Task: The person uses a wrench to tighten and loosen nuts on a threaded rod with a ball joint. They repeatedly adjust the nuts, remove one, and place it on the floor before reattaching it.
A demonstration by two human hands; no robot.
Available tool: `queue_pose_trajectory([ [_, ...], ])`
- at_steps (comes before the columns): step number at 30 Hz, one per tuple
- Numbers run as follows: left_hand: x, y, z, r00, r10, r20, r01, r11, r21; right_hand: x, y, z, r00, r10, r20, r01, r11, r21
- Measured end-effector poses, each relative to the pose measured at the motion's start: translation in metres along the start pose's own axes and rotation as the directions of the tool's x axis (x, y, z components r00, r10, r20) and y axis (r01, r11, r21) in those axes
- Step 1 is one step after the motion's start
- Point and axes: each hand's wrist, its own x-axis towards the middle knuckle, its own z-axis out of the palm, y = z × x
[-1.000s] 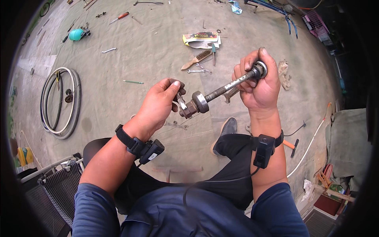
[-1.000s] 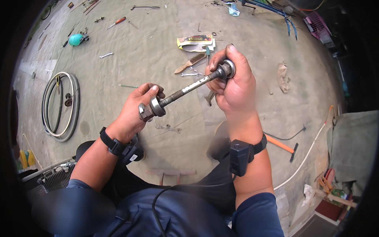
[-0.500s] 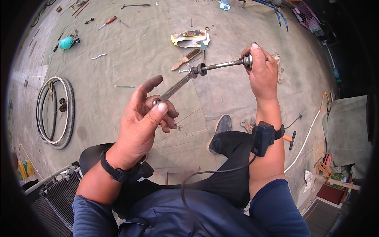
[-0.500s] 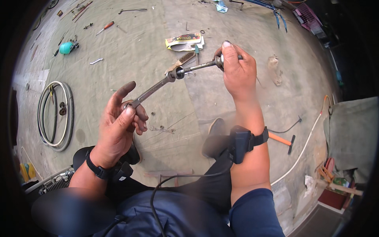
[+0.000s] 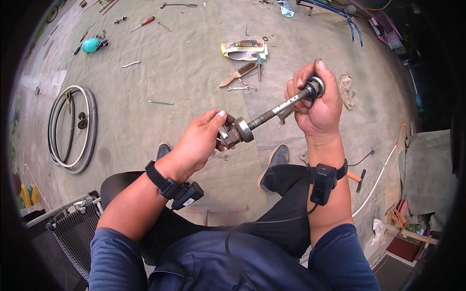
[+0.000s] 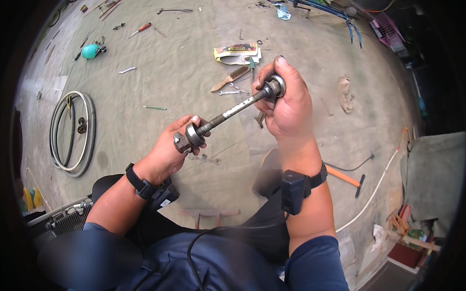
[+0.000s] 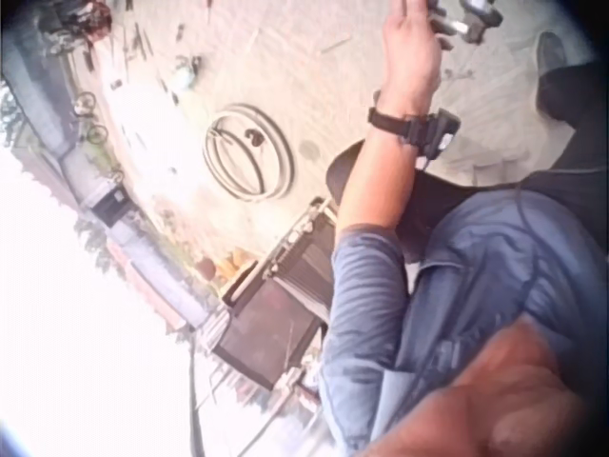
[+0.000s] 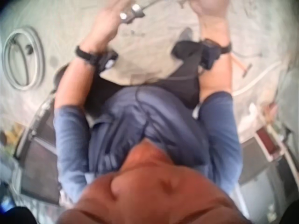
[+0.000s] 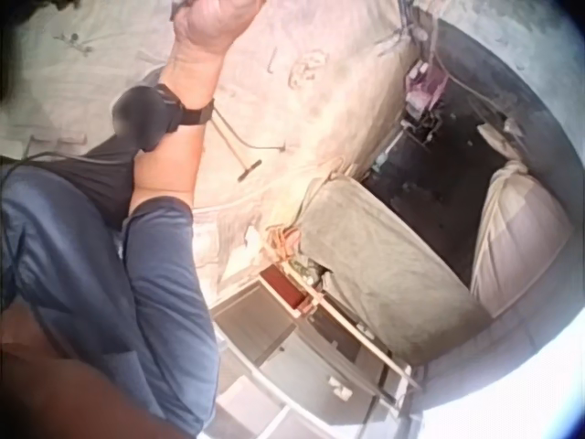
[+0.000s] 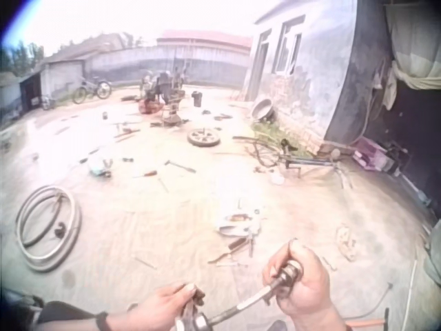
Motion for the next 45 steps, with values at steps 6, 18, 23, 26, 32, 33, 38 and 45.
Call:
queue_pose_trajectory([
  [6, -0.040, -0.021, 0.028, 0.911, -0.131, 0.390, 0.236, 0.943, -0.235, 0.013, -0.007, -0.028, 0.952, -0.228, -0.205, 0.189, 0.963, -0.193],
  [18, -0.028, 0.046, -0.020, 0.838, 0.518, -0.170, -0.499, 0.855, 0.143, -0.003, -0.025, -0.034, 0.992, -0.098, 0.083, 0.127, 0.668, -0.733],
  [23, -0.007, 0.051, -0.029, 0.840, 0.485, -0.243, -0.445, 0.872, 0.203, -0.009, -0.015, -0.013, 0.989, 0.010, 0.149, 0.064, 0.875, -0.479],
  [26, 0.004, 0.032, -0.024, 0.942, 0.280, -0.182, -0.268, 0.959, 0.091, -0.007, -0.002, -0.006, 0.990, 0.005, 0.140, 0.020, 0.984, -0.177],
  [32, -0.007, -0.011, 0.014, 0.979, -0.155, 0.135, 0.158, 0.987, -0.018, 0.000, -0.001, -0.011, 1.000, -0.004, 0.004, 0.004, 1.000, 0.019],
  [33, -0.013, -0.019, 0.019, 0.959, -0.197, 0.205, 0.208, 0.977, -0.036, 0.001, -0.001, -0.012, 1.000, -0.009, -0.027, 0.010, 0.999, 0.043],
  [38, -0.039, -0.017, 0.029, 0.908, -0.176, 0.381, 0.245, 0.960, -0.140, 0.012, -0.002, -0.034, 0.947, -0.245, -0.207, 0.150, 0.909, -0.389],
  [45, -0.042, 0.017, -0.015, 0.959, 0.109, 0.263, -0.017, 0.944, -0.331, 0.007, -0.010, -0.043, 0.948, -0.314, -0.057, 0.152, 0.601, -0.785],
])
